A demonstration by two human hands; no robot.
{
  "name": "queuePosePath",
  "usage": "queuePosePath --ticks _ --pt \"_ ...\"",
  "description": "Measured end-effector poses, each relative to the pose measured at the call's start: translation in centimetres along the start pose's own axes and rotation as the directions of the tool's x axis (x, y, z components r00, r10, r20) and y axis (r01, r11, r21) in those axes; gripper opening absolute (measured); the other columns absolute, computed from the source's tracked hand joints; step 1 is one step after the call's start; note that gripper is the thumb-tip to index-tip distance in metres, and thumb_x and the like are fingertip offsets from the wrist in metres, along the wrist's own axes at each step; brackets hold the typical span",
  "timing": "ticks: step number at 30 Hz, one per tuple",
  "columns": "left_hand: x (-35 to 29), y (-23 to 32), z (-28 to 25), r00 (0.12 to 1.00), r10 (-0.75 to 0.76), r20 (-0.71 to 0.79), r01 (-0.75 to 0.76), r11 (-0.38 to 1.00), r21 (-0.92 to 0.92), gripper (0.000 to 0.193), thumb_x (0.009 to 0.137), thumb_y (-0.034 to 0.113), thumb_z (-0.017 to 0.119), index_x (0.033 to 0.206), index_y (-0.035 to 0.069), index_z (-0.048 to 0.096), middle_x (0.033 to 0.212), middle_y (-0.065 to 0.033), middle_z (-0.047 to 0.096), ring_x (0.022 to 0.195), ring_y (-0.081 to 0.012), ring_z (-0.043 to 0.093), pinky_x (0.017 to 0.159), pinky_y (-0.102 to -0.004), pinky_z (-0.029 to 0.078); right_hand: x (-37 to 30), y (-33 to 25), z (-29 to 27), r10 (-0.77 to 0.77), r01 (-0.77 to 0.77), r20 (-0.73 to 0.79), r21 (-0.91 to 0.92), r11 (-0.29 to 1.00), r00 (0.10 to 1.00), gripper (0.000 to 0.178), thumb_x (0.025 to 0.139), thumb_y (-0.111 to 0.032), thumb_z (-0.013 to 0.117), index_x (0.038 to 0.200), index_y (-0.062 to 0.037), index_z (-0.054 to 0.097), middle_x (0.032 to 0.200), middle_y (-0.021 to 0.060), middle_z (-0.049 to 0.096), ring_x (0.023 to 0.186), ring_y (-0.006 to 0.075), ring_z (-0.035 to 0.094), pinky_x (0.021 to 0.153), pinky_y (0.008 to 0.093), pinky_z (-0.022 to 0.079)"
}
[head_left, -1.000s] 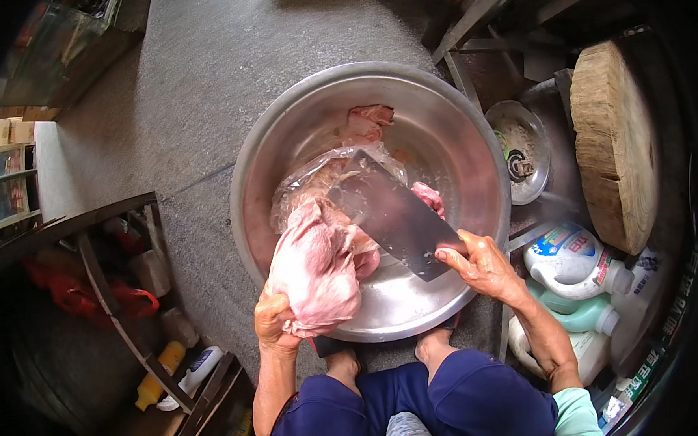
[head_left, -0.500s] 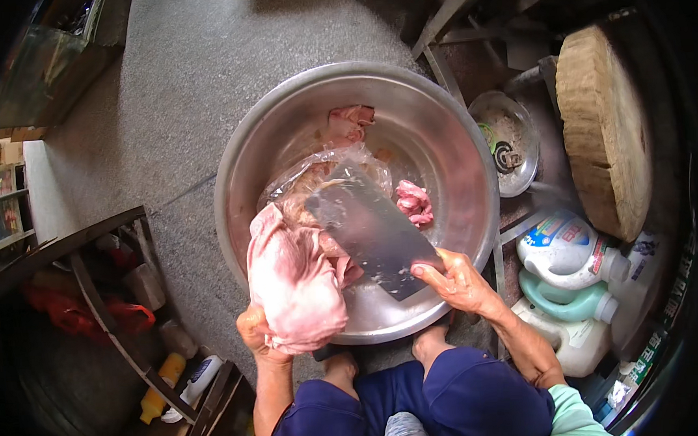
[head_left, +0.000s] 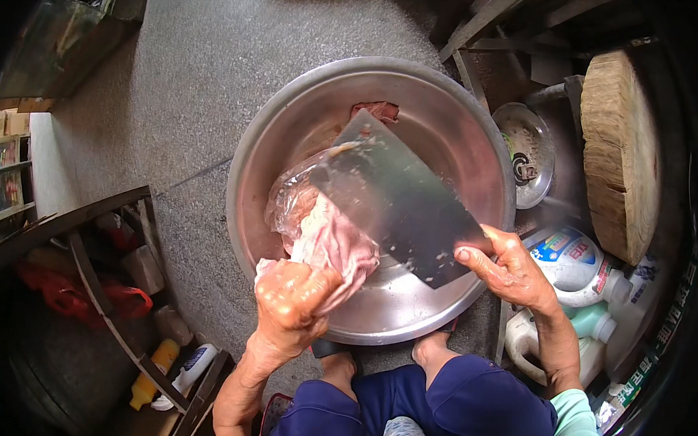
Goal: The person is sitting on the floor and using a cleaver to cut raw meat into smaller pieces inside a large metal bowl. They hold the meat with one hand and slice it with the other, occasionally adjusting the pieces within the bowl.
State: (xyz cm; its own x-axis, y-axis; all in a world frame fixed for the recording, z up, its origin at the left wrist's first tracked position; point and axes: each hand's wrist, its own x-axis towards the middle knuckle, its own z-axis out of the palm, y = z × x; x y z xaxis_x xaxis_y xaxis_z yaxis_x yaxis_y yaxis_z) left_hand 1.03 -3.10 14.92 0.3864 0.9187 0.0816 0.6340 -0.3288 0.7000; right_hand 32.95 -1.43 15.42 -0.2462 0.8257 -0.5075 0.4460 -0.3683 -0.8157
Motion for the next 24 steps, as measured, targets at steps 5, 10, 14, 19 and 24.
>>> queuePosePath --ticks 5,10,14,19,24 --pt "-1.3 -1.5 2.2 0.959 0.188 -0.213 -0.156 0.975 0.156 0.026 0.063 0.015 0.086 0.084 0.011 0.07 0.061 -0.0018 0.035 0.052 -0.0204 0.043 0.05 -0.0363 0.033 2.0 0.1 0.9 0.053 -0.011 0.341 -0.126 0.992 0.939 0.038 0.097 -0.031 0.068 0.097 0.0055 0.057 0.098 0.0244 0.072 0.082 0.0432 0.068 0.068 0.0436 0.052" --pt "-3.4 -3.0 1.9 0.963 0.199 -0.183 -0.162 0.966 0.202 0.029 0.058 0.016 0.085 0.082 0.009 0.07 0.062 -0.0019 0.033 0.052 -0.0219 0.043 0.051 -0.0361 0.034 3.9 2.5 1.2 0.082 -0.001 0.274 -0.285 0.958 0.958 0.039 0.094 -0.033 0.068 0.102 0.0048 0.061 0.097 0.0216 0.073 0.086 0.0399 0.07 0.074 0.0452 0.053" --pt "-5.1 -3.4 1.1 0.968 0.159 -0.197 -0.114 0.968 0.222 0.03 0.057 0.015 0.084 0.083 0.01 0.071 0.062 -0.001 0.034 0.053 -0.021 0.043 0.052 -0.0364 0.037 4.3 1.7 0.6 0.151 -0.071 0.143 -0.455 0.888 0.978 0.037 0.095 -0.032 0.068 0.104 0.0032 0.062 0.089 0.0206 0.073 0.08 0.0376 0.07 0.07 0.0441 0.052" --pt "-5.6 -3.5 1.7 0.967 0.201 -0.154 -0.156 0.952 0.265 0.031 0.057 0.012 0.085 0.086 0.011 0.071 0.062 0.0003 0.036 0.053 -0.0194 0.044 0.056 -0.0378 0.045 3.3 -0.5 0.3 0.156 -0.098 0.163 -0.316 0.944 0.974 0.035 0.096 -0.029 0.07 0.092 0.0033 0.057 0.083 0.019 0.074 0.066 0.0293 0.069 0.062 0.0395 0.051" --pt "-5.5 -3.5 1.6 0.969 0.187 -0.162 -0.135 0.949 0.286 0.029 0.056 0.011 0.085 0.082 0.011 0.071 0.067 -0.0018 0.048 0.056 -0.0195 0.051 0.059 -0.0384 0.05 3.3 -2.0 2.4 0.134 0.091 0.402 -0.493 0.865 0.906 0.036 0.097 -0.035 0.065 0.09 -0.0015 0.055 0.072 0.0247 0.064 0.076 0.0458 0.065 0.065 0.0545 0.049"
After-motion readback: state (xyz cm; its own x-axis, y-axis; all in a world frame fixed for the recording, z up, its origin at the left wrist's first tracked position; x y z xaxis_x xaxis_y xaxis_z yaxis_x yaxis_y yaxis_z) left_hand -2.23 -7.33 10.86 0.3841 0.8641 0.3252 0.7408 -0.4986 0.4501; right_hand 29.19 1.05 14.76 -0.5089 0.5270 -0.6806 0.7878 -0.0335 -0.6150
